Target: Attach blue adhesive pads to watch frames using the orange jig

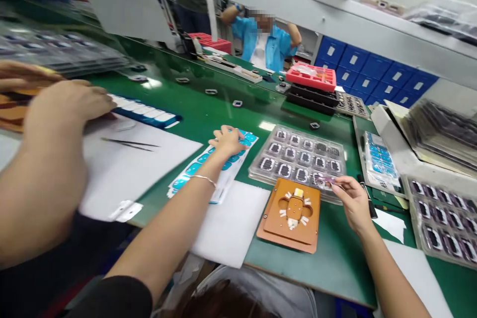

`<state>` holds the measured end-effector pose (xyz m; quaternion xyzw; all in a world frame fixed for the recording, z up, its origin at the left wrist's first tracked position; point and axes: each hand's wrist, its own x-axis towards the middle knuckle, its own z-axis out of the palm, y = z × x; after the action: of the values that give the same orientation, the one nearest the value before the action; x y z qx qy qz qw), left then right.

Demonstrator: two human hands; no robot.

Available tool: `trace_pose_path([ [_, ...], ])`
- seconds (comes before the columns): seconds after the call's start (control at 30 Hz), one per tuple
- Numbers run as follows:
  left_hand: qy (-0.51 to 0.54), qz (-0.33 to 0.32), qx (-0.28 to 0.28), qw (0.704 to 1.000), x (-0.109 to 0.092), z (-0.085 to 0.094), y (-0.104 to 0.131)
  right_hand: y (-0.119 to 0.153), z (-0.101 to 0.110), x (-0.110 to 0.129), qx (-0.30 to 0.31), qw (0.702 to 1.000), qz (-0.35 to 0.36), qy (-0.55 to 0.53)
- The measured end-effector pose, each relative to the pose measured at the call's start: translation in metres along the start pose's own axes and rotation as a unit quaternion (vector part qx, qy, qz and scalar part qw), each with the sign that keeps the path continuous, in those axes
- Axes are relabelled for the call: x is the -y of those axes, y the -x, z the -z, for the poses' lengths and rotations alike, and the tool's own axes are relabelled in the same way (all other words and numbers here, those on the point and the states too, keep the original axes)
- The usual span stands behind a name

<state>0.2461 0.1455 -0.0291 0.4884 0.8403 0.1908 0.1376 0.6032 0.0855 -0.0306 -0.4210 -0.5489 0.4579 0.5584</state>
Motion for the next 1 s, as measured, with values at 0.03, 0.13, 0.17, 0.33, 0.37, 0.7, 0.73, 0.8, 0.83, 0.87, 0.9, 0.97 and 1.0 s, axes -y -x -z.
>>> trace_pose_path([
  [0.03, 0.005, -0.019, -0.006, 1.000, 0.000, 0.001, 0.002, 0.001, -0.001, 0.000, 0.005, 1.000, 0.000, 0.003],
  [0.13, 0.023, -0.075, -0.028, 0.997, -0.002, 0.006, 0.015, 0.004, -0.001, 0.000, 0.020, 1.000, -0.005, -0.005],
  [0.17, 0.041, -0.107, -0.039, 0.993, -0.004, 0.007, 0.022, 0.005, -0.002, 0.000, 0.028, 0.999, -0.011, -0.013],
  [0.33, 0.225, -0.492, -0.003, 0.841, -0.017, 0.010, 0.073, 0.011, -0.011, 0.004, 0.069, 0.996, -0.024, -0.041],
  [0.37, 0.234, -0.561, 0.023, 0.794, -0.020, 0.009, 0.083, 0.012, -0.013, 0.005, 0.074, 0.996, -0.015, -0.042],
  [0.7, 0.178, -0.719, 0.103, 0.664, -0.028, -0.005, 0.117, 0.022, -0.017, 0.002, 0.149, 0.988, 0.043, 0.007],
  [0.73, 0.165, -0.719, 0.097, 0.669, -0.027, -0.005, 0.116, 0.023, -0.017, 0.002, 0.157, 0.987, 0.042, 0.009],
  [0.8, 0.135, -0.719, 0.089, 0.676, -0.027, -0.004, 0.116, 0.026, -0.018, 0.002, 0.172, 0.984, 0.047, 0.020],
  [0.83, 0.123, -0.720, 0.084, 0.677, -0.027, -0.004, 0.116, 0.027, -0.018, 0.002, 0.178, 0.982, 0.057, 0.030],
  [0.87, 0.113, -0.723, 0.079, 0.677, -0.027, -0.005, 0.116, 0.028, -0.018, 0.003, 0.184, 0.979, 0.073, 0.044],
  [0.9, 0.105, -0.725, 0.072, 0.677, -0.027, -0.006, 0.116, 0.028, -0.017, 0.005, 0.189, 0.975, 0.095, 0.062],
  [0.97, 0.088, -0.728, 0.050, 0.678, -0.027, -0.008, 0.117, 0.028, -0.016, 0.008, 0.198, 0.962, 0.150, 0.109],
  [1.0, 0.078, -0.728, 0.041, 0.680, -0.027, -0.009, 0.118, 0.027, -0.015, 0.010, 0.204, 0.953, 0.180, 0.133],
])
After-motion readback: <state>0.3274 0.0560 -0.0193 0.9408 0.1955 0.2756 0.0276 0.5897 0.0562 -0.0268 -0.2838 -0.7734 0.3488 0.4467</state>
